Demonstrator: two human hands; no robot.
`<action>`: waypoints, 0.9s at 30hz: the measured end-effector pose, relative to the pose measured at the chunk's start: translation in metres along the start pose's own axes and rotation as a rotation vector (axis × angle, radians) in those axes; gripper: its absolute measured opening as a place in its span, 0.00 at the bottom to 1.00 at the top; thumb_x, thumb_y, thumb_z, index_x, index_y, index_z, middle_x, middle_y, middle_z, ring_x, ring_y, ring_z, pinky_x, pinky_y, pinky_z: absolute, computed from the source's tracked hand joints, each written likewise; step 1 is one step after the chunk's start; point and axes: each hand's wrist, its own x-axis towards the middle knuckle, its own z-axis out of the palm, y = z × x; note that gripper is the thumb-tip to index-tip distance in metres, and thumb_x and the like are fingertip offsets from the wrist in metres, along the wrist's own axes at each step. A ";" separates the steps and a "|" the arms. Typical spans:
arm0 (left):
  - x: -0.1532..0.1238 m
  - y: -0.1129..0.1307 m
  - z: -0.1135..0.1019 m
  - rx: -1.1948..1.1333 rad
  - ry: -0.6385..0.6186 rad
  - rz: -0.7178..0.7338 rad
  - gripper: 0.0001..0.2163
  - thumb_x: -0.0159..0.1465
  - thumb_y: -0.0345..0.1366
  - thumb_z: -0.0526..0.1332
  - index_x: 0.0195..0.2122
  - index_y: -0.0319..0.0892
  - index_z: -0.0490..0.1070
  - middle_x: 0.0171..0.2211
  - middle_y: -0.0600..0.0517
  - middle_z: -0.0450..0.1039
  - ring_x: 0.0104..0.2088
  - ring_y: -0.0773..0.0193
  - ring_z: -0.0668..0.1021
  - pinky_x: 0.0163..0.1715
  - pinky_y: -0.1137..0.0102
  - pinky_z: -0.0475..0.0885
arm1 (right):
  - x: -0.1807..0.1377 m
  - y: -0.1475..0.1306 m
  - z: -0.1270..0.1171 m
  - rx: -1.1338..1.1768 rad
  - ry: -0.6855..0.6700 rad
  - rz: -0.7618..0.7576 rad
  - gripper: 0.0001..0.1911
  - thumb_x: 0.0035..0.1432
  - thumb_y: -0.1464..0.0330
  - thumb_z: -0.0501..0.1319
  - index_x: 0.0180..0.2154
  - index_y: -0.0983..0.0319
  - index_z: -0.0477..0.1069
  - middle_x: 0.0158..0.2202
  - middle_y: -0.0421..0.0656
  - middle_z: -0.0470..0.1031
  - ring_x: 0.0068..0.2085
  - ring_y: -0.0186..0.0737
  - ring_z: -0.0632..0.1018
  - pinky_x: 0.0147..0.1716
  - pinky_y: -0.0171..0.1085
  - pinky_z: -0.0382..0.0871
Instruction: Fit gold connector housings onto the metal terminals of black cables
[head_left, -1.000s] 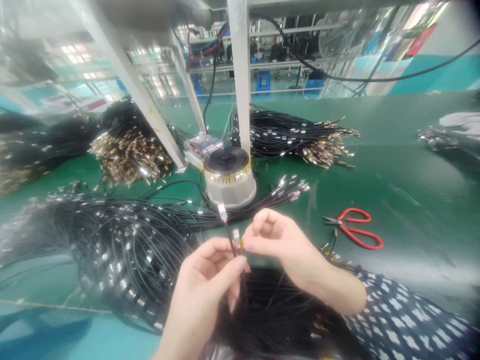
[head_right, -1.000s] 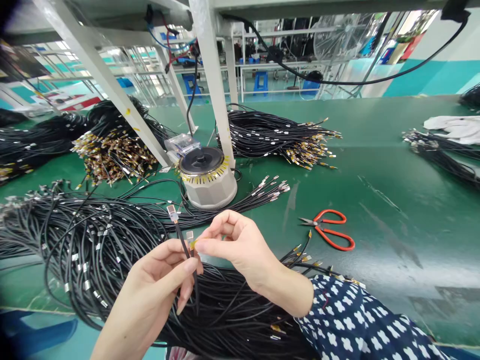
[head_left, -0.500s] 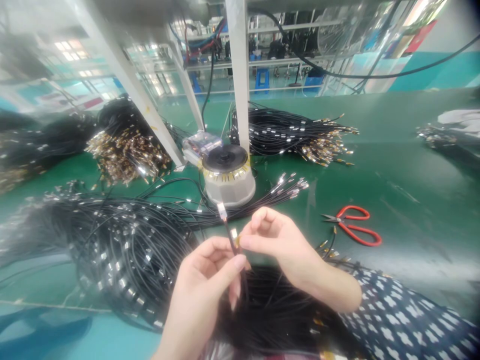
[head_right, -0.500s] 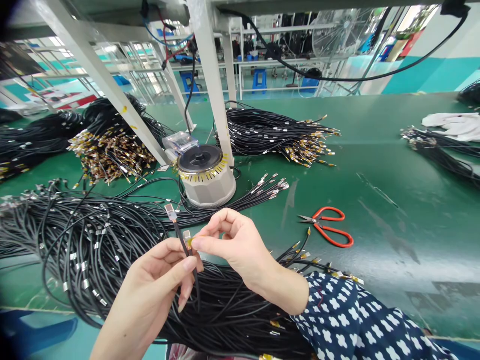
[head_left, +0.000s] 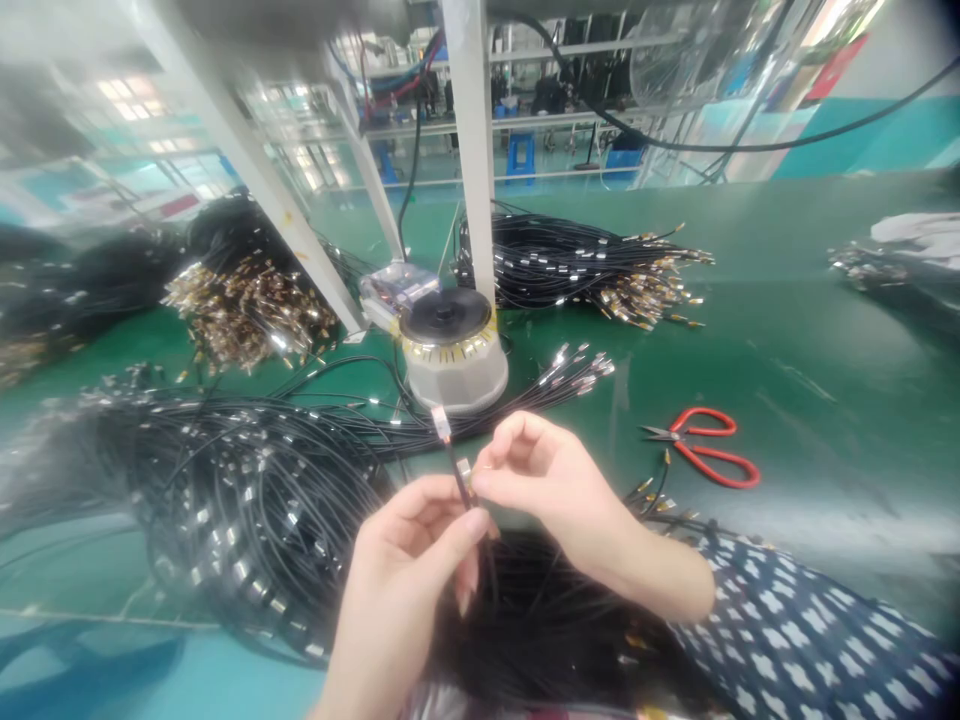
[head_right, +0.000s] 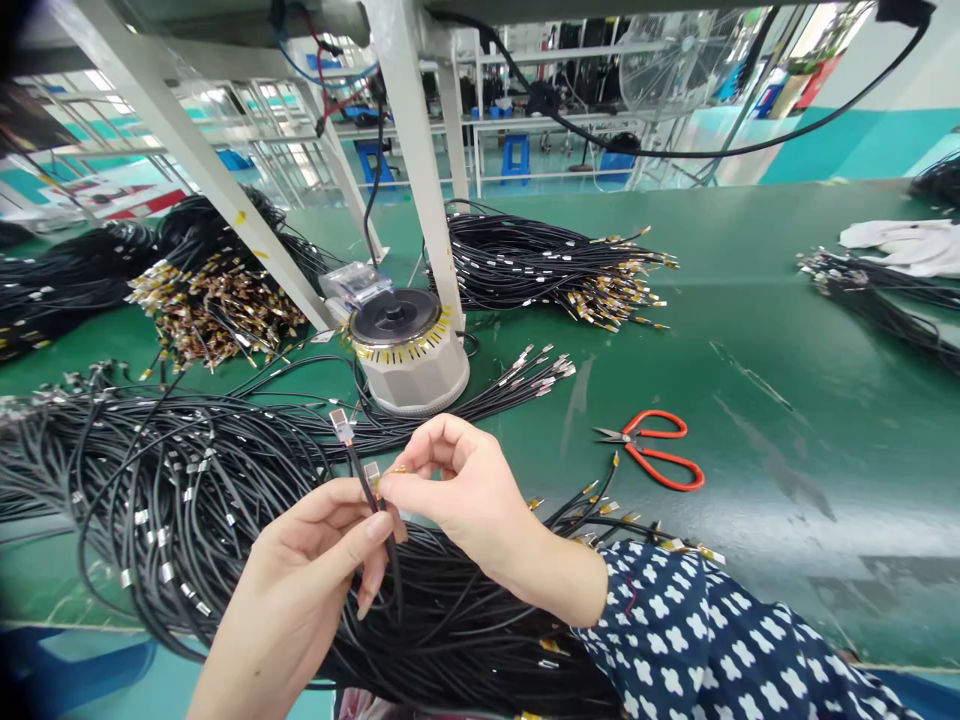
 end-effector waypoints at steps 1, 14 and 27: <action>0.000 0.000 0.000 0.002 0.001 0.002 0.09 0.55 0.38 0.71 0.33 0.40 0.76 0.23 0.54 0.75 0.14 0.73 0.69 0.11 0.79 0.65 | 0.000 0.000 0.000 0.007 0.002 0.000 0.13 0.43 0.73 0.69 0.26 0.62 0.64 0.27 0.37 0.73 0.30 0.33 0.72 0.34 0.37 0.65; 0.003 -0.001 0.000 -0.142 0.116 -0.147 0.14 0.47 0.37 0.75 0.27 0.37 0.72 0.20 0.56 0.70 0.14 0.79 0.62 0.13 0.82 0.53 | -0.005 0.004 -0.005 -0.052 -0.016 -0.084 0.09 0.54 0.67 0.67 0.34 0.60 0.67 0.35 0.42 0.78 0.39 0.39 0.77 0.44 0.42 0.68; 0.003 0.001 0.001 -0.150 0.088 -0.167 0.13 0.47 0.37 0.75 0.27 0.38 0.72 0.20 0.55 0.72 0.14 0.78 0.63 0.13 0.81 0.54 | -0.001 0.003 -0.007 -0.113 0.053 -0.099 0.15 0.48 0.68 0.71 0.33 0.59 0.65 0.30 0.39 0.78 0.34 0.37 0.77 0.40 0.41 0.69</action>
